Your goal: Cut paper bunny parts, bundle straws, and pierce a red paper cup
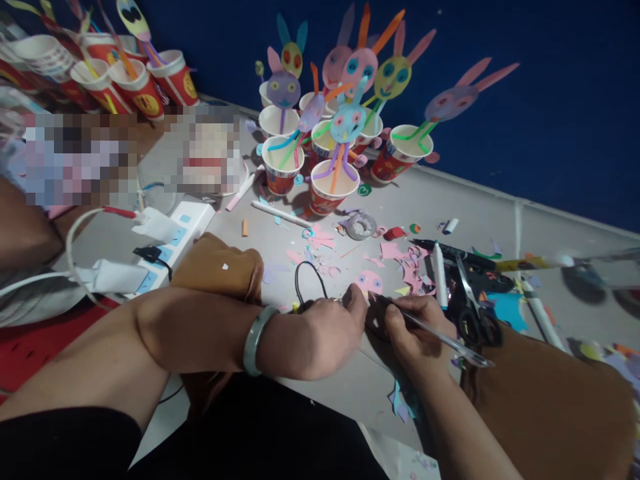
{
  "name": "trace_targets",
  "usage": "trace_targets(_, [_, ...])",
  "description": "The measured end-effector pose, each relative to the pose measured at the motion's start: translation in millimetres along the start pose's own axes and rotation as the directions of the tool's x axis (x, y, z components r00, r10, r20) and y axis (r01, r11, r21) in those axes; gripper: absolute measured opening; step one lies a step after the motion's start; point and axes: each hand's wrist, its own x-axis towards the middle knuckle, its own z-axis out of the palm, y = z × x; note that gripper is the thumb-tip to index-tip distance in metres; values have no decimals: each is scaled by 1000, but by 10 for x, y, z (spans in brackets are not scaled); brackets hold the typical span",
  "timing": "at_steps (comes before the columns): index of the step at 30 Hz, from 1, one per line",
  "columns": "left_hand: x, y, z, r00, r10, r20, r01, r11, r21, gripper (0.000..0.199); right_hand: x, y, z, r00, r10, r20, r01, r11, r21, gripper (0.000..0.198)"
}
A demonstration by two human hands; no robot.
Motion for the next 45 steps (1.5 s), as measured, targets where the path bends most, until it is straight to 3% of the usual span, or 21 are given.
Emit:
trace_targets(14, [-15, -10, -32, 1000, 17, 23, -16, 999, -33, 62, -3, -7, -6, 996, 86, 27, -86, 996, 6, 18])
trace_targets(45, [1, -4, -14, 1000, -6, 18, 7, 999, -52, 65, -3, -6, -10, 996, 89, 9, -90, 996, 28, 17])
